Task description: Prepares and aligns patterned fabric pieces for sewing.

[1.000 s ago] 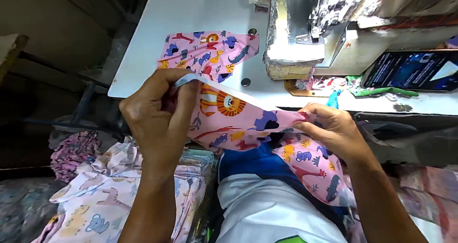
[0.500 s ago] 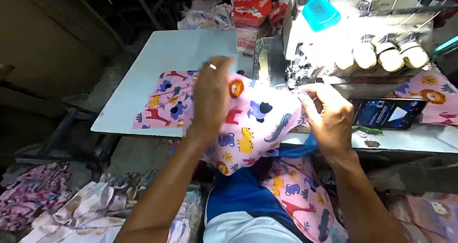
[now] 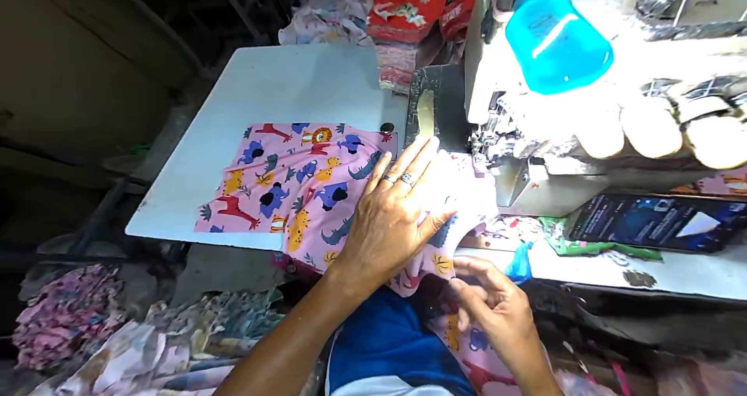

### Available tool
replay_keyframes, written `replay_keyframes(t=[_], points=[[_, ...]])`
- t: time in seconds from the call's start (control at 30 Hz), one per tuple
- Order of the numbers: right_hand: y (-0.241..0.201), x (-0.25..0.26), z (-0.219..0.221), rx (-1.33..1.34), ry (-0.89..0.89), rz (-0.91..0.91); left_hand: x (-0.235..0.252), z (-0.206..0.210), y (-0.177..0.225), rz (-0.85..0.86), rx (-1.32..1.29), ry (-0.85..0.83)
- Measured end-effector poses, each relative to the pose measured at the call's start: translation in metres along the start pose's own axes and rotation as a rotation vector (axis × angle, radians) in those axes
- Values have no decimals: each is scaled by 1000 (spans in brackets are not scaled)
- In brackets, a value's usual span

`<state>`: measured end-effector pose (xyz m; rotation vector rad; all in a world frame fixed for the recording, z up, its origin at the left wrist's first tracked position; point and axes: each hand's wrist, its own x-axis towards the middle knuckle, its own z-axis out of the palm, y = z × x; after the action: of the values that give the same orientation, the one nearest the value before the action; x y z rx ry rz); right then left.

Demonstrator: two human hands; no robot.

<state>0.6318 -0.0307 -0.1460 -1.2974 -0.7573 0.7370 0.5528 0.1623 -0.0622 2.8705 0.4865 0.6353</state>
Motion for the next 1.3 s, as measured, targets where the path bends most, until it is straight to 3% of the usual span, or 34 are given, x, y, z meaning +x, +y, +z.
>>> replay_keyframes(t=[0.23, 0.33, 0.47, 0.53, 0.6, 0.73, 0.8, 0.9, 1.0, 1.1, 1.17, 1.3], points=[[9, -18, -16, -249, 13, -58, -8, -3, -5, 6, -128, -16], [10, -39, -36, -346, -15, -53, -38, -15, -10, -165, -128, -10], [8, -82, -68, -455, 46, 104, -85, -8, -58, -436, -122, -155], [13, -102, -83, -515, 83, 171, -98, 1, -96, -420, -106, -233], [19, -117, -92, -581, 86, 213, -101, -12, -111, -420, -164, -205], [26, -131, -84, -676, 12, 207, -110, -47, -92, -288, -357, 60], [29, -132, -69, -722, -53, 180, -118, -52, -67, -239, -495, 29], [44, -132, -42, -903, -165, 92, -142, -40, -25, -291, -632, -189], [59, -127, -20, -1103, -298, 116, -174, -8, 3, -392, -727, -516], [68, -125, -17, -1184, -266, 110, -204, 41, 22, -423, -775, -776], [63, -124, -26, -1082, -229, 143, -217, 70, 40, -360, -649, -738], [41, -124, -49, -589, -243, 352, -222, 122, 62, -217, -554, -458]])
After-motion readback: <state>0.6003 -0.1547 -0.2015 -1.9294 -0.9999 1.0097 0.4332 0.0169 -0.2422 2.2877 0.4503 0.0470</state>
